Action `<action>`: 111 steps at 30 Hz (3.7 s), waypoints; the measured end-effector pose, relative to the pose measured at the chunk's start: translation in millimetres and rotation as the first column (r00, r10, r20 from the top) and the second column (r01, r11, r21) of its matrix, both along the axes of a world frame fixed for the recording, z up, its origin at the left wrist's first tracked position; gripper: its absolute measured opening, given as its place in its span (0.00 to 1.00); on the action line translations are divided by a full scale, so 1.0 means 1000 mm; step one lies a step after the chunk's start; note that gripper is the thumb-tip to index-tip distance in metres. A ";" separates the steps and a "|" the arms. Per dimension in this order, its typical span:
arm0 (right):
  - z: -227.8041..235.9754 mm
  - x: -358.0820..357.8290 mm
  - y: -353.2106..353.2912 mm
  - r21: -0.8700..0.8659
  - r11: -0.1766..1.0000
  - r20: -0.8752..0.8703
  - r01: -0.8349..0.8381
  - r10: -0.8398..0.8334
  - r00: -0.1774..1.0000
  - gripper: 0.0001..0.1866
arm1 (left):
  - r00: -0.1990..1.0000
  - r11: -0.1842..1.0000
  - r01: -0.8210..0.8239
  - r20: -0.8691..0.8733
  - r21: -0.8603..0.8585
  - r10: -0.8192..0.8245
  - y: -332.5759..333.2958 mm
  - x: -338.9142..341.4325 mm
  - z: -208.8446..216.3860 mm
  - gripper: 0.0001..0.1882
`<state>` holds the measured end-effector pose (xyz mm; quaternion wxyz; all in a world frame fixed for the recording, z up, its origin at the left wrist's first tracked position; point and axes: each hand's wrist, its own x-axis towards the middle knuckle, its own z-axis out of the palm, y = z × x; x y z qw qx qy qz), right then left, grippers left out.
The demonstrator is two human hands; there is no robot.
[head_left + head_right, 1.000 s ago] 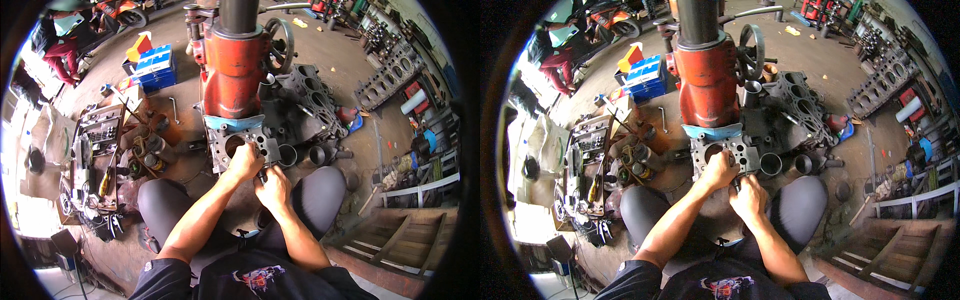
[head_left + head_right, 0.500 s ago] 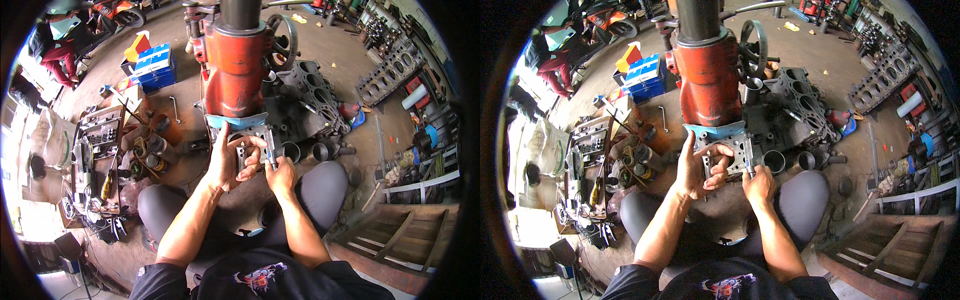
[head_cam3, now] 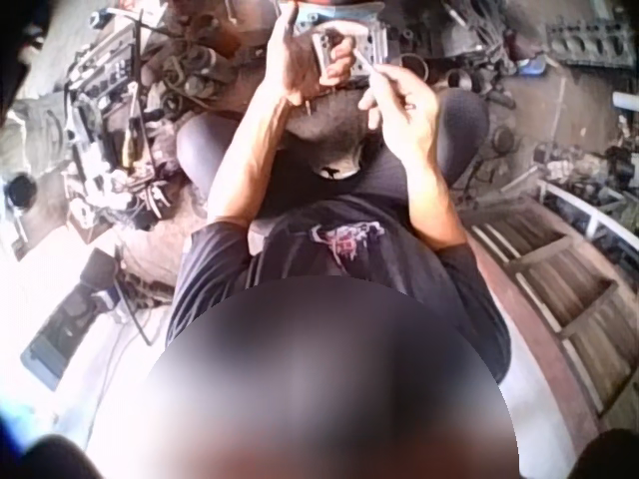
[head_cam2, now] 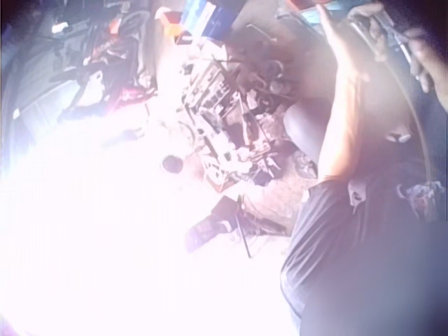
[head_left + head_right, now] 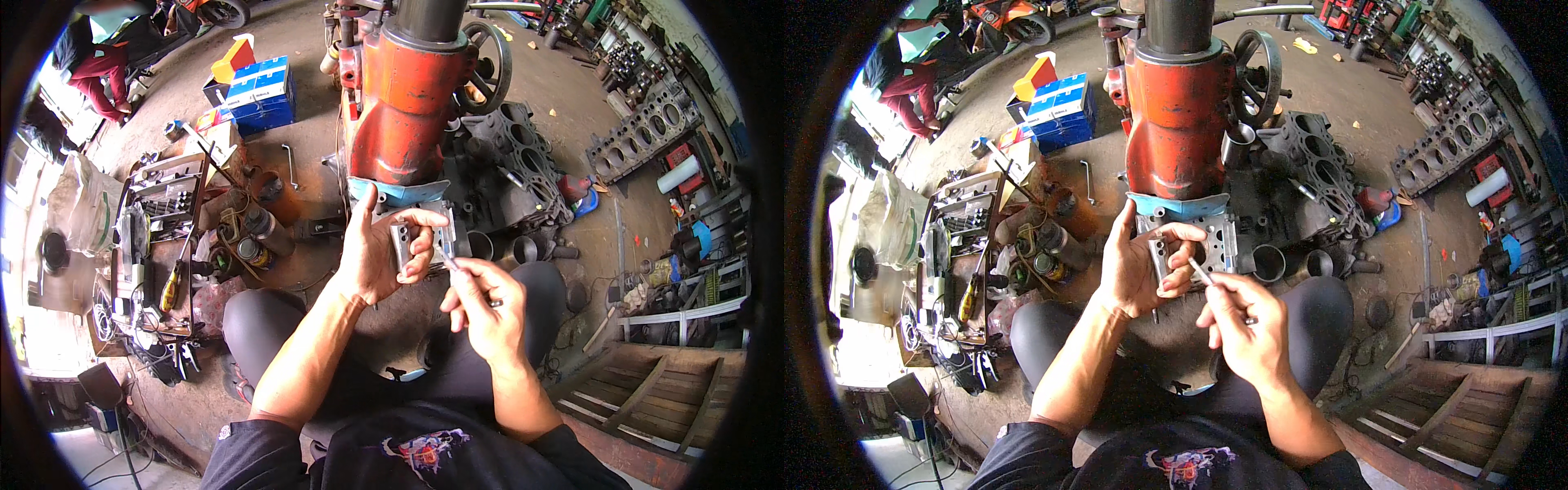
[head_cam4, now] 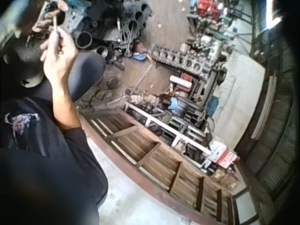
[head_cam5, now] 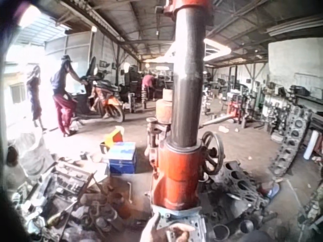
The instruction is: The person walks into a workshop and sits on the floor to work on an engine block. They use a hydraulic press to push a metal rod into the block, then remove it and inspect the rod and block with both hands.
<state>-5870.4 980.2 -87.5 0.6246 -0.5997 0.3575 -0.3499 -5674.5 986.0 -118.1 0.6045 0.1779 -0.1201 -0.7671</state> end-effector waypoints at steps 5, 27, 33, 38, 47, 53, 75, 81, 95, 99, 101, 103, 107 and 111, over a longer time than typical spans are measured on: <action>0.004 0.012 0.010 0.027 0.999 -0.084 -0.043 0.045 0.995 0.12 | 0.996 0.998 -0.065 0.059 0.012 0.065 0.002 -0.001 0.000 0.51; -0.035 0.023 0.001 -0.312 0.950 -0.412 -0.024 -0.112 0.904 0.08 | 0.634 0.918 -0.294 0.665 -0.265 0.395 0.007 -0.025 -0.033 0.15; -0.040 0.025 -0.007 -0.734 0.674 -0.294 -0.080 -0.210 0.932 0.10 | 0.765 0.858 -0.507 0.417 -0.080 0.491 0.003 -0.026 -0.018 0.07; -0.042 0.038 -0.007 0.100 0.992 0.150 0.074 -0.089 0.985 0.10 | 0.738 0.752 -0.624 0.157 -0.214 0.657 0.004 -0.024 -0.005 0.08; -0.033 0.045 -0.020 0.369 0.895 0.366 -0.249 0.106 0.925 0.10 | 0.796 0.765 -0.559 0.053 -0.319 0.603 0.017 -0.036 0.001 0.14; -0.019 0.042 -0.025 0.390 0.888 0.305 -0.243 0.124 0.944 0.09 | 0.818 0.778 -0.534 0.029 -0.331 0.574 0.019 -0.038 0.004 0.17; 0.101 -0.001 -0.060 -0.812 0.222 -0.545 -0.541 0.045 0.837 0.11 | 0.992 0.951 -0.013 0.119 -0.309 0.052 0.019 -0.033 0.007 0.18; 0.107 0.000 -0.056 -0.788 0.144 -0.601 -0.598 0.023 0.799 0.13 | 0.991 0.972 -0.108 0.049 -0.210 0.121 0.021 -0.035 -0.007 0.25; 0.065 0.009 -0.056 -0.865 0.444 -0.273 -0.235 -0.021 0.962 0.12 | 0.731 0.804 -0.260 0.436 -0.534 0.525 0.029 -0.016 0.010 0.16; 0.060 0.007 -0.055 -0.851 0.484 -0.177 -0.202 0.098 0.979 0.11 | 0.691 0.818 -0.264 0.492 -0.511 0.530 0.033 -0.015 0.015 0.16; 0.058 0.008 -0.058 -0.875 0.454 -0.124 -0.170 0.130 0.984 0.07 | 0.670 0.824 -0.268 0.519 -0.499 0.532 0.035 -0.015 0.016 0.16; 0.055 0.009 -0.060 -0.876 0.450 -0.117 -0.172 0.149 0.982 0.06 | 0.656 0.838 -0.269 0.547 -0.475 0.520 0.037 -0.015 0.017 0.16; 0.048 0.005 -0.060 -0.808 0.542 -0.185 -0.230 0.137 0.973 0.05 | 0.548 0.811 -0.254 0.612 -0.528 0.570 0.037 -0.015 0.019 0.17; 0.038 0.003 -0.060 -0.765 0.615 -0.071 -0.192 0.215 0.974 0.05 | 0.507 0.786 -0.246 0.616 -0.567 0.603 0.035 -0.015 0.021 0.18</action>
